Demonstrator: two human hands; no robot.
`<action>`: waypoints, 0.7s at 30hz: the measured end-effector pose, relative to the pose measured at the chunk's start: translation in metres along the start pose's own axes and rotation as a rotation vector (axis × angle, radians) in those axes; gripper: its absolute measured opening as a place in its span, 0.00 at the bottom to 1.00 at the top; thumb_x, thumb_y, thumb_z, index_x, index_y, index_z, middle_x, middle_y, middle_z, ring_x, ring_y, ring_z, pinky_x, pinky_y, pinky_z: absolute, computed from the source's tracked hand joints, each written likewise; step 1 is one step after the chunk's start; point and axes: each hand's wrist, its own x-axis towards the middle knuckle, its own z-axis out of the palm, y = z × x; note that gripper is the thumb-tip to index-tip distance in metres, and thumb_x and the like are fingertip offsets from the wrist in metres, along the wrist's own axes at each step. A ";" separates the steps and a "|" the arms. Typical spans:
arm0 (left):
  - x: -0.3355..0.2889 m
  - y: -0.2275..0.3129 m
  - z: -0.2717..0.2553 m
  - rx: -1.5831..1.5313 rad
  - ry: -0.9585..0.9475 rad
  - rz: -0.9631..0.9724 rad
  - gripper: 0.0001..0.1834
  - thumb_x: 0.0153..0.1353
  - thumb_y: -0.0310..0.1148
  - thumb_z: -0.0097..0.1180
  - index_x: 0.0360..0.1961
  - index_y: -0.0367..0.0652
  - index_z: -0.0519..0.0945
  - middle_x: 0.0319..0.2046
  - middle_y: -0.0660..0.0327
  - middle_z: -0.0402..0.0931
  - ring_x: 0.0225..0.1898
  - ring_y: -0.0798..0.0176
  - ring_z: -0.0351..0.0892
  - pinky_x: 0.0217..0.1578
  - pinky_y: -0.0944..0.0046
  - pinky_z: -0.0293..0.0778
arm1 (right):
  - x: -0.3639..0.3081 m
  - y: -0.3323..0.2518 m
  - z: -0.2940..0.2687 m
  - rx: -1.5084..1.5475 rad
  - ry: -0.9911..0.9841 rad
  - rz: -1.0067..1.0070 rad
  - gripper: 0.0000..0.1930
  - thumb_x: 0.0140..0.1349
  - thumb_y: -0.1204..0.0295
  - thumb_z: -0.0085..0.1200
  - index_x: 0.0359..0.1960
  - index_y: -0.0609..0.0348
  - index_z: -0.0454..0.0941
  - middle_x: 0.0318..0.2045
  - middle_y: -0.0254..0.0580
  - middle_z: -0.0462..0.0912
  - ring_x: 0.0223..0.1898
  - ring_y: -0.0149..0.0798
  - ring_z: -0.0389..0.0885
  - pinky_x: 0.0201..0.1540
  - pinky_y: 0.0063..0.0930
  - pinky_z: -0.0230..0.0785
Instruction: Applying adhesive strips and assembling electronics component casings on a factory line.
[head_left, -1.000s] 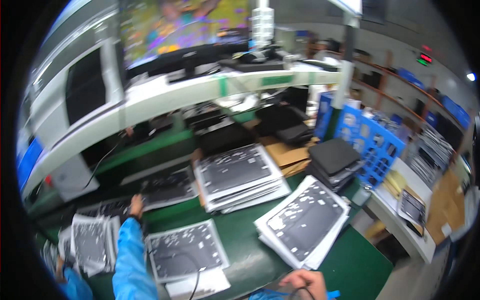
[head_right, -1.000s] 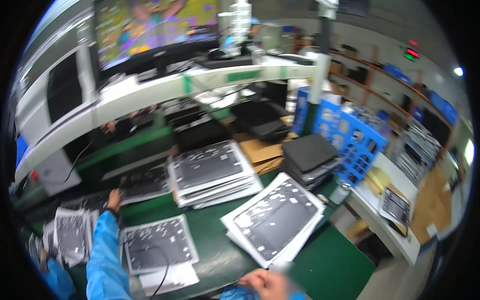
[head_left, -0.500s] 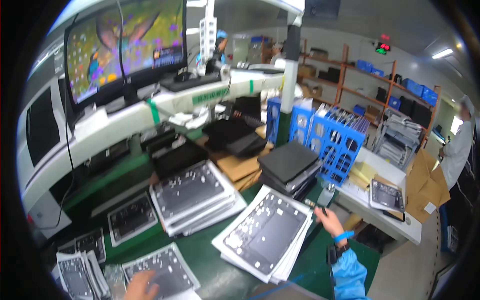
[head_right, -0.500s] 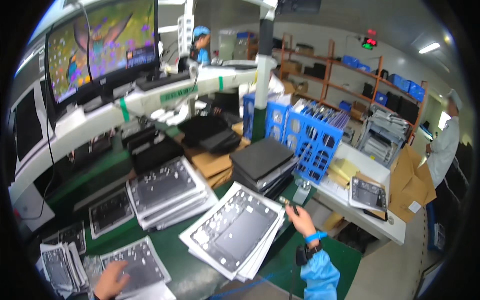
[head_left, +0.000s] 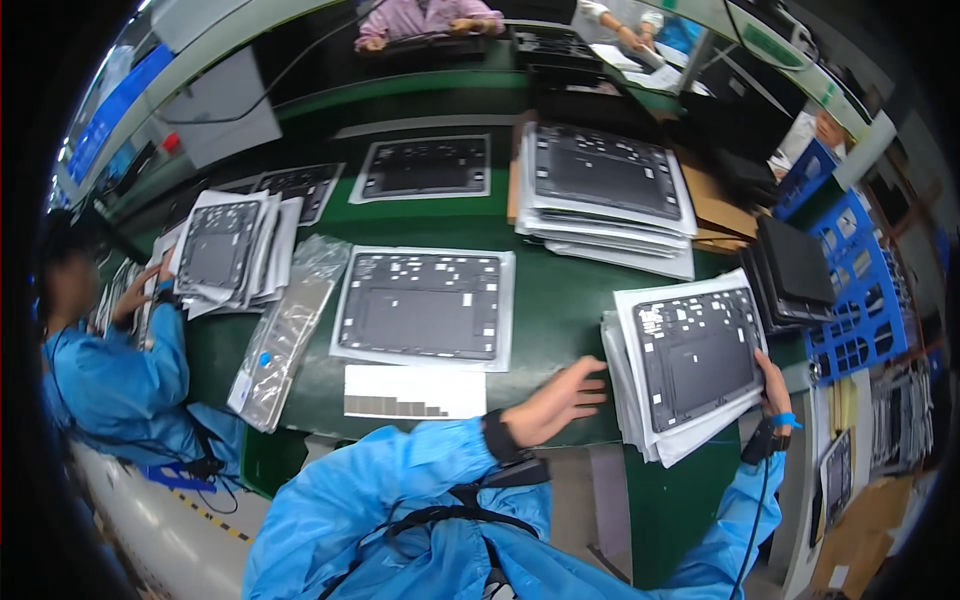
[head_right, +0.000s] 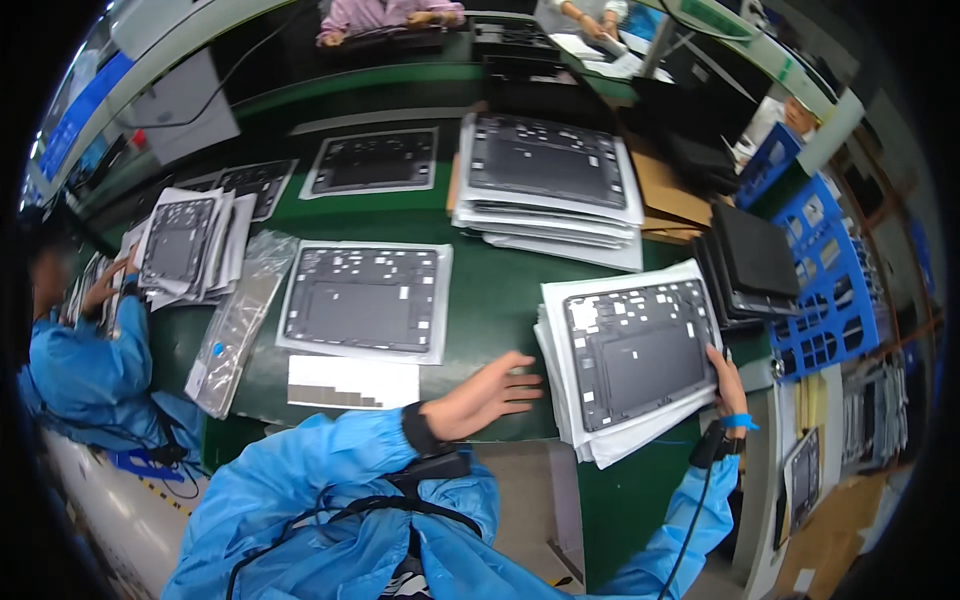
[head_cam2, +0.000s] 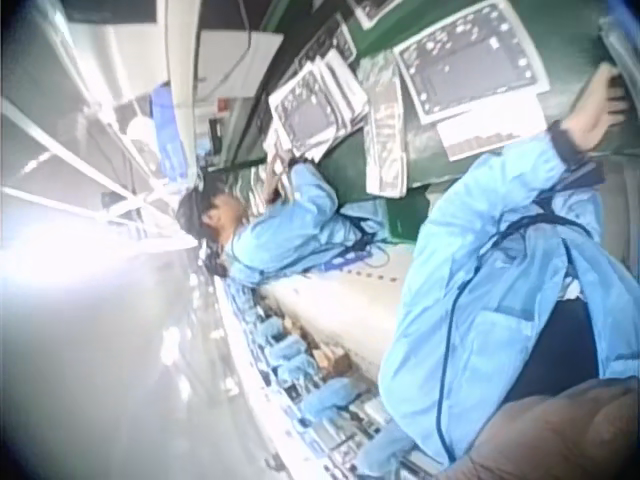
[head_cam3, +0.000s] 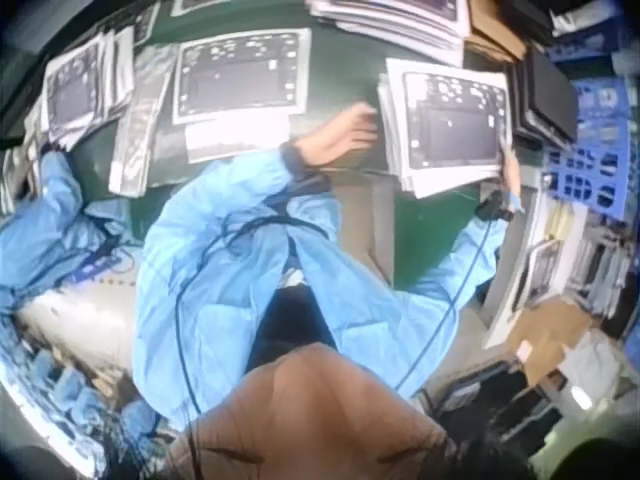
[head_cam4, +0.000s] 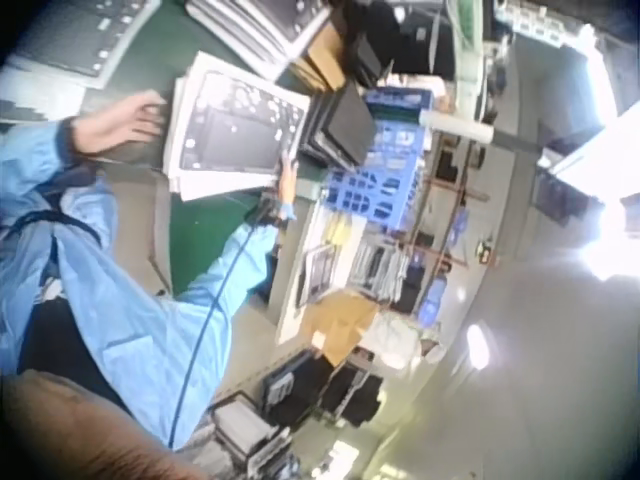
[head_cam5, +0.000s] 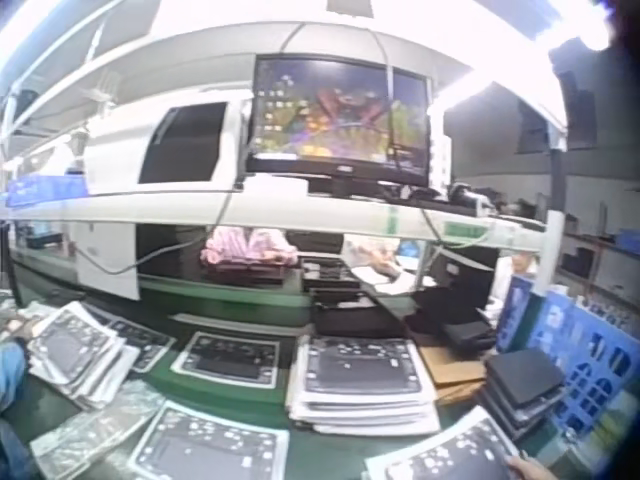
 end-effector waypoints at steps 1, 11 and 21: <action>0.000 0.000 0.007 -0.010 0.022 0.018 0.32 0.69 0.52 0.47 0.64 0.39 0.65 0.64 0.51 0.63 0.67 0.55 0.61 0.66 0.52 0.59 | -0.009 0.000 0.014 0.035 -0.008 -0.060 0.26 0.66 0.49 0.54 0.50 0.61 0.79 0.38 0.36 0.85 0.34 0.29 0.83 0.35 0.21 0.74; 0.064 -0.032 0.006 0.269 0.140 0.173 0.34 0.71 0.58 0.35 0.64 0.42 0.70 0.60 0.58 0.70 0.60 0.65 0.66 0.62 0.61 0.59 | -0.047 0.014 0.041 0.162 0.009 -0.113 0.23 0.67 0.55 0.54 0.47 0.66 0.81 0.44 0.40 0.84 0.44 0.32 0.81 0.50 0.25 0.70; 0.002 0.003 -0.003 0.307 0.131 0.288 0.31 0.73 0.48 0.39 0.69 0.38 0.62 0.65 0.54 0.64 0.67 0.59 0.59 0.66 0.60 0.56 | -0.028 -0.004 0.065 0.117 0.062 -0.131 0.27 0.67 0.53 0.54 0.51 0.70 0.79 0.44 0.38 0.83 0.43 0.33 0.79 0.52 0.26 0.68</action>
